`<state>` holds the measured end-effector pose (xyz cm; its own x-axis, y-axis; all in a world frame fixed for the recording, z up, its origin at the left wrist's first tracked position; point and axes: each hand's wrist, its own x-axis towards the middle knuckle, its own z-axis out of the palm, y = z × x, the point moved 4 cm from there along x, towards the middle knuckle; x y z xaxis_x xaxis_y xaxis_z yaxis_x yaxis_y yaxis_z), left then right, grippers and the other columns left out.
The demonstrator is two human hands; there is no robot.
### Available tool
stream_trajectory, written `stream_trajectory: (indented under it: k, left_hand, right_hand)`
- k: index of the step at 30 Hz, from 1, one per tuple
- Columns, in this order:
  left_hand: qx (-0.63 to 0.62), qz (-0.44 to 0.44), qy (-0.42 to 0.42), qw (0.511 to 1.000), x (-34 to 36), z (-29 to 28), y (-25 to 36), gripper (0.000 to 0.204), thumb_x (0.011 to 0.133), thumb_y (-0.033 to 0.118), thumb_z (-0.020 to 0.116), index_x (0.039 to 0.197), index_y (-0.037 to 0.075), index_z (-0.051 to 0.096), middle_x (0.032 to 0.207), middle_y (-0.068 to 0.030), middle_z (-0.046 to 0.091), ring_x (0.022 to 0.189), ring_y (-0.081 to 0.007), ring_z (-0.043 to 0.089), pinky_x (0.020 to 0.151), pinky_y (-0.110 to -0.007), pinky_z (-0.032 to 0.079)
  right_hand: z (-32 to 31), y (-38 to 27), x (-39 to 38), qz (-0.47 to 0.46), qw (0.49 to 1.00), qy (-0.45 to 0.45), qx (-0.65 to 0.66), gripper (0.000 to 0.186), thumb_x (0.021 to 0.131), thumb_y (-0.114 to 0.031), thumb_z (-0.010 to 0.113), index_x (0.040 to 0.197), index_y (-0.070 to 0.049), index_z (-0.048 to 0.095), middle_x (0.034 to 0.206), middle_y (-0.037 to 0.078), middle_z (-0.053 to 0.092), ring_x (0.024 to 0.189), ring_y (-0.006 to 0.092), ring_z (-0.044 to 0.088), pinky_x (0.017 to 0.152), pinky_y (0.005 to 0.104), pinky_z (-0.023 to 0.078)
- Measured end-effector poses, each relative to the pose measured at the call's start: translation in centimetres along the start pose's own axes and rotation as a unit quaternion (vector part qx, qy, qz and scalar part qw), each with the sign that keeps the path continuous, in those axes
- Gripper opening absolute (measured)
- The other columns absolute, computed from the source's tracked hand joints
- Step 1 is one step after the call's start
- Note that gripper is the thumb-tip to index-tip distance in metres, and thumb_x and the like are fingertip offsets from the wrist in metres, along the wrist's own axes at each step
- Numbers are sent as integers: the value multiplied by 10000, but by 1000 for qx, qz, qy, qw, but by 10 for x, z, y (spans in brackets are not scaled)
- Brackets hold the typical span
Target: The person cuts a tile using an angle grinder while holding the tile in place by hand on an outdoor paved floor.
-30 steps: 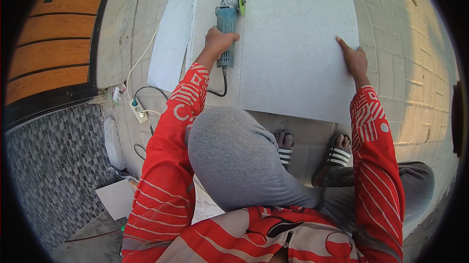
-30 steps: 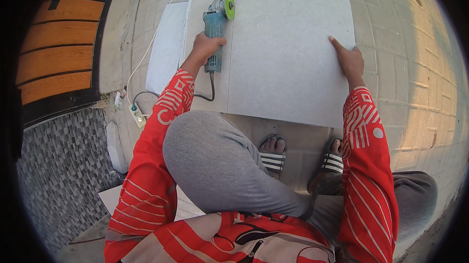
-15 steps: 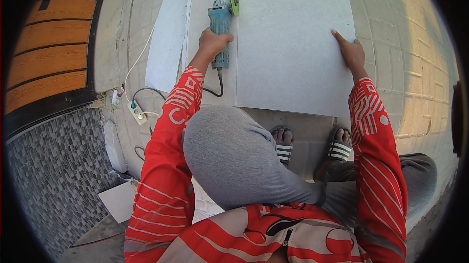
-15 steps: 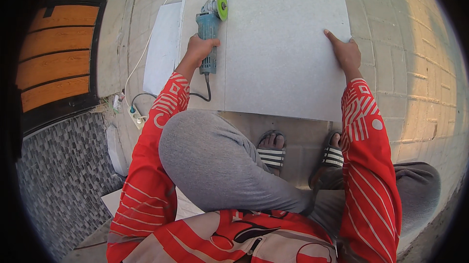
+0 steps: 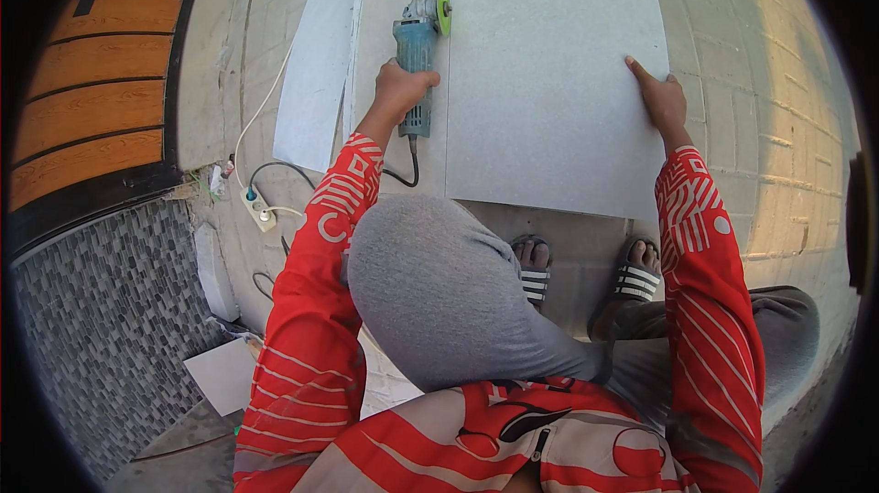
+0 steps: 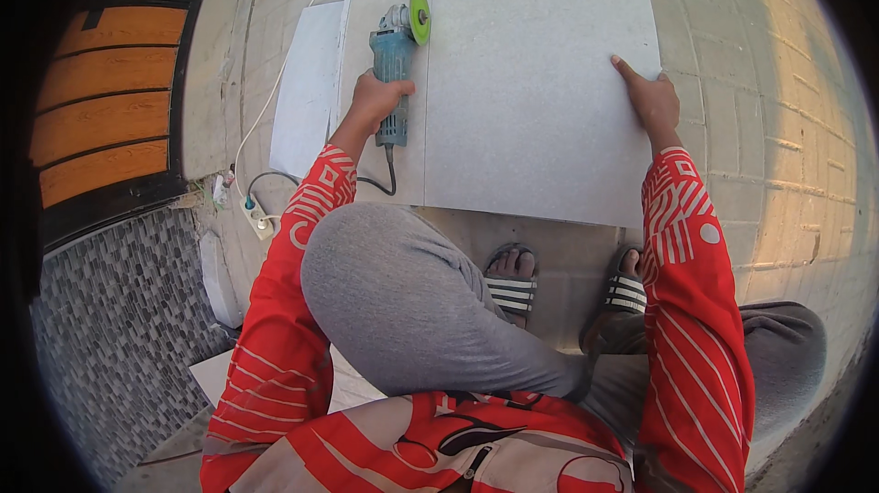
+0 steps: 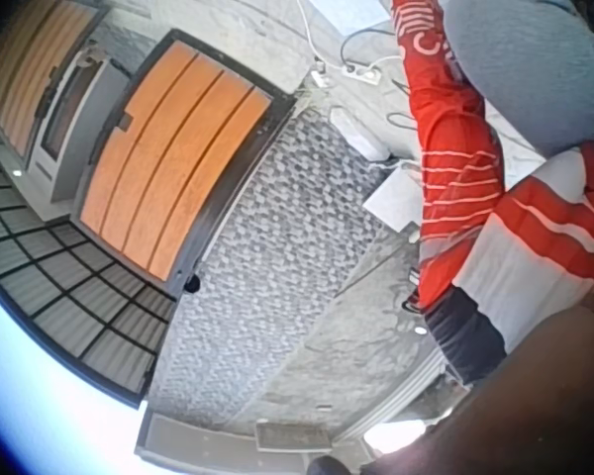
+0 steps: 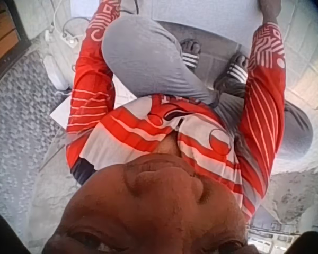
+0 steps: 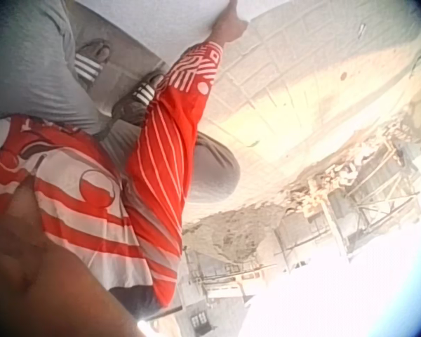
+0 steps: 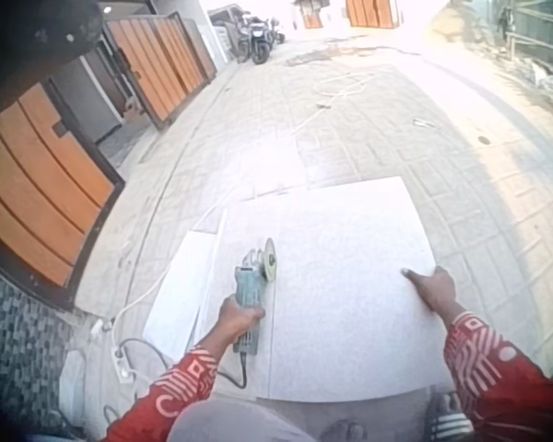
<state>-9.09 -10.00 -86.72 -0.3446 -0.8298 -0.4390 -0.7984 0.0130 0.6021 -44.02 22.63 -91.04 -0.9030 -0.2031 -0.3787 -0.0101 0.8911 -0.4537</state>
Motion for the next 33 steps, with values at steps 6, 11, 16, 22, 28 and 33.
stream_trajectory:
  k: [6, 11, 16, 22, 28, 33]
  left_hand:
    - [10, -8, 3, 1000, -4, 1, -3, 646, 659, 253, 841, 1171, -80, 631, 1098, -230, 709, 949, -320, 722, 826, -401, 586]
    - [13, -13, 9, 1000, -5, -2, -6, 662, 660, 258, 846, 1182, -85, 627, 1105, -235, 708, 960, -326, 723, 839, -404, 585]
    - [11, -9, -2, 1000, -10, 0, -5, 661, 665, 257, 843, 1187, -86, 626, 1101, -233, 711, 970, -329, 723, 846, -402, 583]
    - [2, -8, -2, 1000, -12, -2, -8, 661, 665, 259, 844, 1181, -91, 626, 1076, -231, 714, 948, -325, 724, 836, -397, 584]
    - [4, -11, 0, 1000, -20, -1, -10, 641, 665, 253, 841, 1164, -89, 628, 1065, -231, 713, 930, -324, 725, 820, -399, 586]
    - [13, -16, 13, 1000, -27, -3, -8, 564, 675, 211, 840, 1138, -48, 645, 1024, -173, 716, 870, -264, 708, 778, -389, 571]
  right_hand:
    - [1, 2, 1, 1, 1000, 0, -2, 1200, 656, -876, 688, 1357, 92, 586, 1281, 278, 668, 1212, 388, 651, 1032, 453, 506]
    - [3, -1, 0, -6, 1000, 10, -2, 1203, 657, -877, 686, 1358, 94, 584, 1291, 283, 661, 1224, 395, 642, 1041, 456, 500]
    - [3, 2, 3, -5, 1000, 17, -7, 1233, 658, -877, 683, 1382, 113, 555, 1326, 296, 637, 1249, 403, 626, 1059, 453, 489]
    - [1, -2, -1, -6, 1000, 12, -3, 1242, 662, -877, 681, 1392, 118, 543, 1334, 302, 630, 1261, 403, 618, 1067, 453, 484]
    - [3, 0, 2, -8, 1000, 3, -3, 1242, 663, -871, 685, 1397, 120, 536, 1341, 299, 626, 1264, 402, 616, 1070, 449, 483]
    - [5, 3, 6, -6, 1000, 14, -4, 1245, 657, -872, 688, 1402, 114, 535, 1345, 295, 626, 1269, 399, 613, 1073, 448, 482]
